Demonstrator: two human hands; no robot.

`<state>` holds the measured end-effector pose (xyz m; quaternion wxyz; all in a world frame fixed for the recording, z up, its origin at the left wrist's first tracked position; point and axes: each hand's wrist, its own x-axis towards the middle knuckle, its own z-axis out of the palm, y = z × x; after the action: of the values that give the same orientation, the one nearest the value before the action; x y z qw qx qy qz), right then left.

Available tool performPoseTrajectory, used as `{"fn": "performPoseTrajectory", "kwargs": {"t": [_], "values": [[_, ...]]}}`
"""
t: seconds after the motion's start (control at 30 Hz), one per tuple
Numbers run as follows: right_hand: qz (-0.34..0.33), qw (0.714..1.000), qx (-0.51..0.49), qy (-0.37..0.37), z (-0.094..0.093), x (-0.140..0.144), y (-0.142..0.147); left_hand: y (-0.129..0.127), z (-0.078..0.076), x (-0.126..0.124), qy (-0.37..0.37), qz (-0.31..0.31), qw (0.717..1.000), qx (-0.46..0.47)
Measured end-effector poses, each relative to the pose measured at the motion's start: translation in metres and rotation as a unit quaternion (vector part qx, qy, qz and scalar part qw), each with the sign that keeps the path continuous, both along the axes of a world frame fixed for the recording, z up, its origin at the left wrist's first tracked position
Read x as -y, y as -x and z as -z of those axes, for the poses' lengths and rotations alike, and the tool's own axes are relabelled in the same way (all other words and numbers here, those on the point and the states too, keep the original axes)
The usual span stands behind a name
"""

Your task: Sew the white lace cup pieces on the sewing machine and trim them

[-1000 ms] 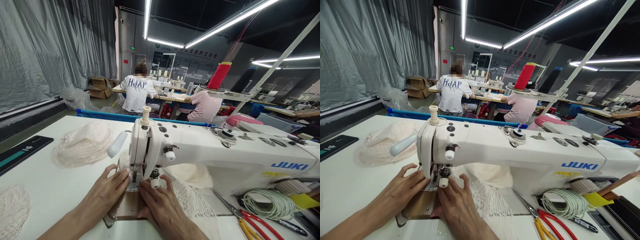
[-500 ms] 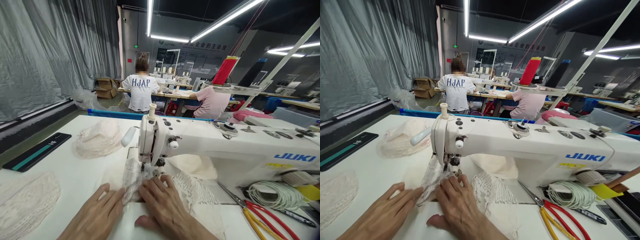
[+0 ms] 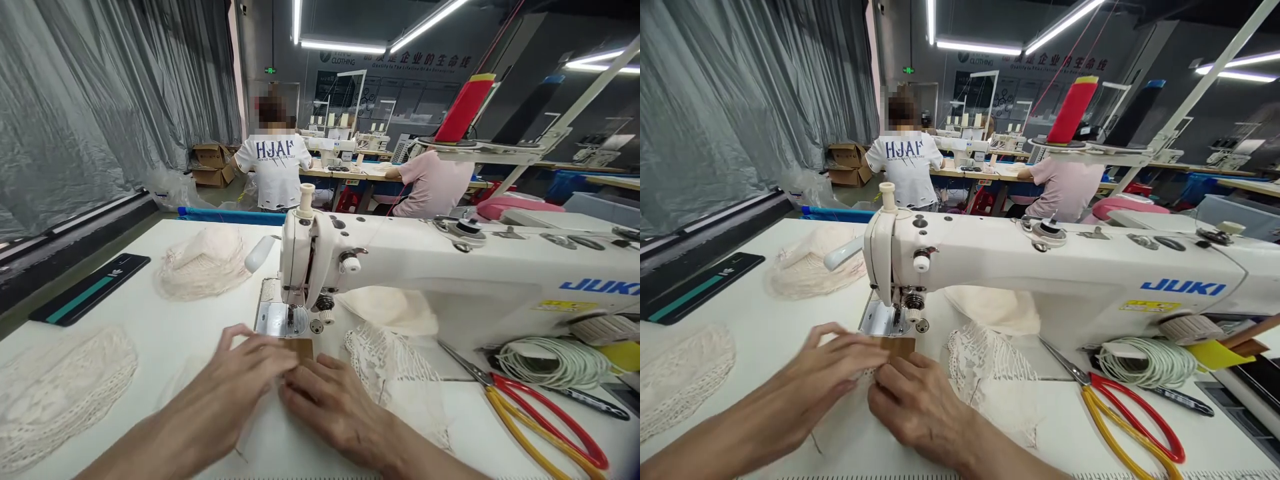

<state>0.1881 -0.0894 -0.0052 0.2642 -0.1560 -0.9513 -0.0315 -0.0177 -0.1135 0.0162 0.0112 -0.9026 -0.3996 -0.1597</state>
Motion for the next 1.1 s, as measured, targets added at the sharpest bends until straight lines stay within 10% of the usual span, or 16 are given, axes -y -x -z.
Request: {"fn": "performPoseTrajectory", "kwargs": {"t": [0.13, 0.27, 1.1], "values": [[-0.011, 1.0, -0.014, -0.016, -0.002, -0.002, -0.004, -0.008, -0.004, -0.033, 0.195, 0.067, 0.977, 0.057], [0.01, 1.0, 0.006, -0.007, 0.004, -0.006, -0.007, 0.012, 0.002, -0.044, 0.274, -0.011, 0.958, 0.086], [0.05, 0.997, 0.053, 0.032, 0.01, -0.017, -0.002, 0.013, 0.029, -0.054, 0.17, -0.081, 0.979, 0.072]]}}
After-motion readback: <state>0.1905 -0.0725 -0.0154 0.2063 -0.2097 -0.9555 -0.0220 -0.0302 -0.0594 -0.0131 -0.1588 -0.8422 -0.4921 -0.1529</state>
